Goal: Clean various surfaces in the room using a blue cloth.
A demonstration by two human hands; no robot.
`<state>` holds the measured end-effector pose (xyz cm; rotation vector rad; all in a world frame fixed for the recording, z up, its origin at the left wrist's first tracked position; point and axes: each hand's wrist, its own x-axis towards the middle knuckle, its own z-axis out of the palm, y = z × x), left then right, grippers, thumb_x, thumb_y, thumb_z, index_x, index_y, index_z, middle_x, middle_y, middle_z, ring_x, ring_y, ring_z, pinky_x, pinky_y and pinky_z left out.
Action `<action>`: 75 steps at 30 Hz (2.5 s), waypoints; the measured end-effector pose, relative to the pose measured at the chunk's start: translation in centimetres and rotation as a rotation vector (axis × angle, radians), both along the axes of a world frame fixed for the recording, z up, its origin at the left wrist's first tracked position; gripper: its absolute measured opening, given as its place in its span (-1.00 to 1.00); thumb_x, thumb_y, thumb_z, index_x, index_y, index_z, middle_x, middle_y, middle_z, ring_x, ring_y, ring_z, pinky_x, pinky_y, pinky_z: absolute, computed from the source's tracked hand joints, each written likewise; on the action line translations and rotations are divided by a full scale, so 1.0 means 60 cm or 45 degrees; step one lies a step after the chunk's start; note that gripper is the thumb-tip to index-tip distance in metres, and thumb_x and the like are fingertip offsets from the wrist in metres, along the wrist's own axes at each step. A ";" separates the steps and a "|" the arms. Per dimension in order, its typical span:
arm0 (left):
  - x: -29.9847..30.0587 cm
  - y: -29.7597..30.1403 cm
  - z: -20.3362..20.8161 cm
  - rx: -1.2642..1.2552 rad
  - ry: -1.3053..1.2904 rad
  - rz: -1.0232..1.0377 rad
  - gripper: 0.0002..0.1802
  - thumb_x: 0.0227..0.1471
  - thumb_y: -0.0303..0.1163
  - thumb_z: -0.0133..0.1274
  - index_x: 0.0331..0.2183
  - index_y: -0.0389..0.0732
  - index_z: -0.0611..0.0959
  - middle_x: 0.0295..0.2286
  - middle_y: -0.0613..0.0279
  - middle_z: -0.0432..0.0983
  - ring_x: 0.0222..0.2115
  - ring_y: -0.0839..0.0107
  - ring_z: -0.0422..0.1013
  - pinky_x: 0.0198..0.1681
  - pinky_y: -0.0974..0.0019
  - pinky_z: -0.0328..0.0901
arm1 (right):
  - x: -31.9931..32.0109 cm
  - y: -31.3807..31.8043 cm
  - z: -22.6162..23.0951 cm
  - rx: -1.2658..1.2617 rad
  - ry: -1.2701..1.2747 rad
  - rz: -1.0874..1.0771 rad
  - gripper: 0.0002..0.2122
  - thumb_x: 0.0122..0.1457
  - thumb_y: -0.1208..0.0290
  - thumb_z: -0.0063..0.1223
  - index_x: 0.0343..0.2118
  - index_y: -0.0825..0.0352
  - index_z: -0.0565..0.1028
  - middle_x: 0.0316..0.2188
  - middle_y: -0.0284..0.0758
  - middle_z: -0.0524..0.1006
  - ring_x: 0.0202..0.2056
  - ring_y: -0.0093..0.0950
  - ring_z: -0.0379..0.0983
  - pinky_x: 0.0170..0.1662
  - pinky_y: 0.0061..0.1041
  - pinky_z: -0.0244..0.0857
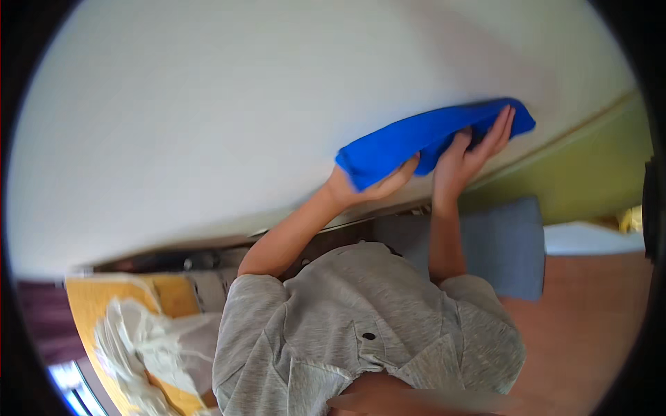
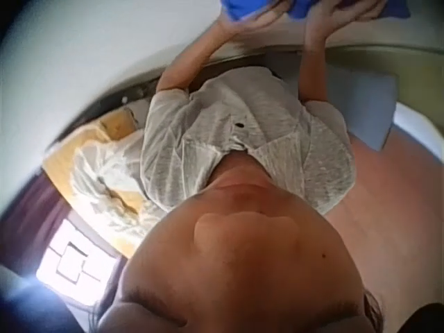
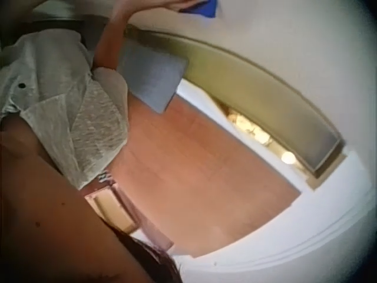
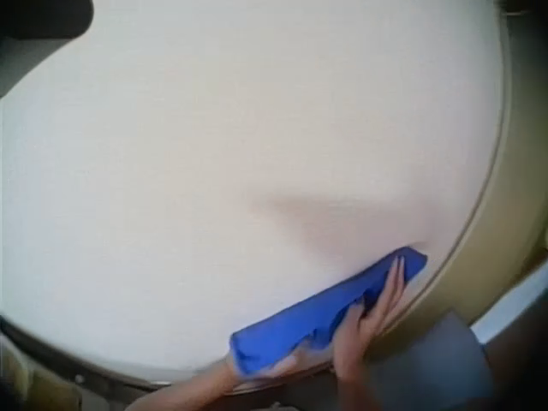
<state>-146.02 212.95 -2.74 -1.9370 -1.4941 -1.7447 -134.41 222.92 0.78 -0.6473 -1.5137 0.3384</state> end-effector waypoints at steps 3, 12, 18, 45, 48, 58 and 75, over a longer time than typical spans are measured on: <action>-0.095 -0.180 -0.037 0.457 0.940 1.099 -0.67 -0.20 -0.41 0.13 -0.26 -0.04 0.60 -0.30 0.31 0.46 -0.20 0.36 0.38 -0.14 0.21 0.28 | -0.081 -0.179 0.003 0.075 -0.120 0.327 -0.38 0.06 0.54 -0.06 0.22 0.41 0.05 0.25 -0.02 -0.14 0.15 -0.16 -0.01 0.13 -0.29 0.00; -0.290 -0.585 -0.071 0.157 0.424 2.061 -0.79 -0.17 -0.59 -0.05 -0.36 -0.25 0.47 -0.27 -0.04 0.34 -0.18 0.01 0.29 -0.10 0.03 0.16 | -0.325 -0.532 -0.037 0.297 -0.248 1.307 -0.37 -0.05 0.54 0.07 0.16 0.38 0.19 0.17 0.00 0.07 -0.12 -0.23 0.24 -0.02 -0.31 0.12; -0.293 -0.583 -0.069 0.395 0.176 1.917 -0.57 -0.11 -0.57 -0.08 -0.10 -0.35 0.41 -0.08 -0.13 0.23 -0.13 0.03 0.24 -0.08 0.06 0.18 | -0.338 -0.512 -0.035 0.432 -0.207 0.808 -0.48 -0.06 0.44 0.10 0.07 0.21 0.37 0.10 -0.20 0.20 -0.24 -0.40 0.23 -0.12 -0.38 0.06; 0.325 0.476 -0.079 0.068 1.255 0.372 -0.67 -0.08 -0.36 -0.04 -0.21 -0.18 0.59 0.07 0.24 0.29 0.15 0.42 0.11 0.13 0.41 0.04 | 0.384 0.655 -0.201 -0.246 0.142 -0.133 -0.46 0.15 0.50 -0.36 0.21 0.51 -0.06 0.24 0.06 -0.10 0.28 -0.12 -0.24 0.30 -0.31 -0.36; 0.322 0.481 -0.086 0.023 1.312 0.430 -0.65 -0.08 -0.36 -0.05 -0.19 -0.18 0.58 0.09 0.25 0.26 0.15 0.45 0.10 0.12 0.43 0.03 | 0.385 0.651 -0.223 -0.384 0.091 -0.220 -0.48 0.20 0.45 -0.45 0.25 0.39 -0.07 0.23 -0.09 0.02 0.23 -0.25 -0.07 0.27 -0.41 -0.26; 0.147 0.198 -0.106 -0.215 1.222 0.447 -0.48 -0.14 -0.37 -0.01 -0.03 -0.05 0.51 0.09 0.38 0.26 -0.01 0.54 0.24 -0.11 0.47 0.16 | 0.146 0.317 -0.166 -0.394 0.135 -0.380 -0.49 0.24 0.41 -0.37 0.23 0.41 -0.06 0.21 -0.01 -0.02 0.23 -0.13 -0.15 0.25 -0.18 -0.25; -0.253 -0.542 -0.178 -0.132 0.433 1.882 -0.29 0.00 -0.17 0.07 0.10 -0.30 0.23 0.07 -0.03 -0.01 0.12 -0.19 -0.01 0.10 -0.20 0.08 | -0.231 -0.473 -0.108 -0.056 -0.220 1.237 -0.32 -0.07 0.44 0.06 0.17 0.42 0.12 0.17 0.02 -0.02 0.15 0.02 -0.12 0.17 -0.07 -0.22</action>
